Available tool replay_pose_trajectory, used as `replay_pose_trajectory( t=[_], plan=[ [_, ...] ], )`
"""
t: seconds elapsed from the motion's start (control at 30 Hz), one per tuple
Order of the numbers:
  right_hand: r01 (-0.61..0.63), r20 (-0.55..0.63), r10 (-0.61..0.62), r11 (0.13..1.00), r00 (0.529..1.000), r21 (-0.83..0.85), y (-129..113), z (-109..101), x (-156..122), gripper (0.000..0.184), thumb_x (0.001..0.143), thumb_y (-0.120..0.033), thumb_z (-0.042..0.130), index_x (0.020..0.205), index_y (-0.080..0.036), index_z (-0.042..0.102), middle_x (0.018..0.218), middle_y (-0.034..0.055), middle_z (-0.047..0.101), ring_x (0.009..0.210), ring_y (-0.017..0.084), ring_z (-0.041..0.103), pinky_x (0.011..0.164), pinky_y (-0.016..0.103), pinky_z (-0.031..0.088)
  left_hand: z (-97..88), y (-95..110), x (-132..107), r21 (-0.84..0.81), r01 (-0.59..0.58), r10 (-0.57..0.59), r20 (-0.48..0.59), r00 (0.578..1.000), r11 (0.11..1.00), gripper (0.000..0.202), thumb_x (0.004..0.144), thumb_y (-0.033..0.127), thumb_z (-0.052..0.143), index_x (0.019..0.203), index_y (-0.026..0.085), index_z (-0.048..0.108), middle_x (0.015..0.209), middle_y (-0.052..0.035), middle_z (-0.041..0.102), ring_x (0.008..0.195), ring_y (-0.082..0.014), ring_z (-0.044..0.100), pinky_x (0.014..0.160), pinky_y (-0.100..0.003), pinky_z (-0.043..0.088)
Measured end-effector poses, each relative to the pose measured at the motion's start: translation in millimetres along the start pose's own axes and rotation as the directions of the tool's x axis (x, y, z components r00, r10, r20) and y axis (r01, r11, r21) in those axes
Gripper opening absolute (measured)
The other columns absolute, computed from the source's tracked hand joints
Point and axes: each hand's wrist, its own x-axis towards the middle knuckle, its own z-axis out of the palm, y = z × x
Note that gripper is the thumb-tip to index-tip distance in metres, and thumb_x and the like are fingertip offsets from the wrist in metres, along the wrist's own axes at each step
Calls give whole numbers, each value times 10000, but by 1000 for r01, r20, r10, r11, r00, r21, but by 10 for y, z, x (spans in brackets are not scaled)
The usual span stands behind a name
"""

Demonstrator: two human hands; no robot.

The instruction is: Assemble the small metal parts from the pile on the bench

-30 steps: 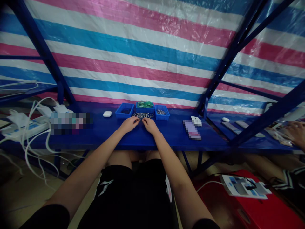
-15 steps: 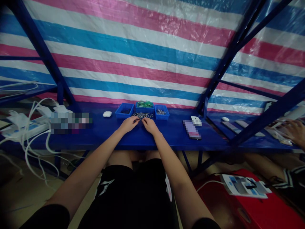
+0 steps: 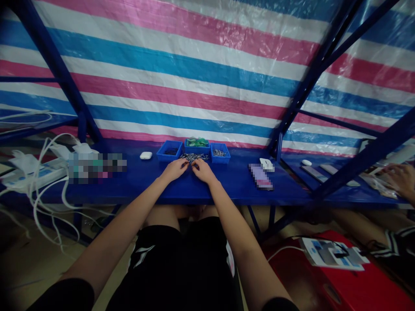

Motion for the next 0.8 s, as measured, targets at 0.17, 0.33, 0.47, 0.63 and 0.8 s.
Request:
replay_pose_trajectory(
  t=[0.17, 0.33, 0.47, 0.63, 0.8],
  plan=[
    [-18, -20, 18, 1000, 1000, -1, 6, -1, 7, 132, 779, -196, 484, 864, -187, 585, 890, 38, 554, 743, 131, 525, 764, 275, 431, -36, -13, -1, 10, 17, -17, -77, 997, 1000, 253, 868, 314, 412, 1004, 210, 598, 947, -44, 640, 837, -164, 584, 714, -253, 427],
    [-106, -49, 103, 993, 993, -51, 105, 16, 14, 131, 779, -191, 481, 849, -187, 591, 853, 31, 571, 737, 137, 523, 758, 276, 424, -182, -133, 9, 135, 185, -134, -323, 937, 973, 286, 880, 354, 388, 988, 195, 600, 943, -87, 624, 978, -232, 516, 863, -346, 379],
    [-178, -101, 165, 976, 981, -129, 198, 24, 15, 151, 766, -164, 477, 849, -185, 602, 839, 42, 580, 764, 158, 528, 770, 295, 425, -242, -193, 13, 195, 340, -235, -418, 877, 920, 337, 875, 370, 384, 1070, 170, 573, 1035, -138, 586, 1046, -298, 463, 881, -415, 352],
    [-153, -119, 128, 960, 985, -234, 168, 46, 5, 235, 789, -196, 491, 987, -171, 616, 983, 96, 581, 908, 201, 523, 861, 347, 413, -159, -97, 4, 183, 134, -87, -244, 966, 974, 323, 891, 323, 350, 1090, 178, 558, 1042, -117, 566, 1038, -245, 490, 901, -360, 365],
    [39, 19, -35, 955, 999, -294, 40, 116, 6, 333, 827, -306, 517, 1134, -194, 583, 1191, 116, 536, 1087, 241, 464, 950, 391, 362, -29, -80, -12, 119, -53, 48, 46, 998, 992, 247, 859, 289, 417, 1032, 221, 579, 1035, -58, 582, 952, -179, 556, 787, -264, 436]
  ],
)
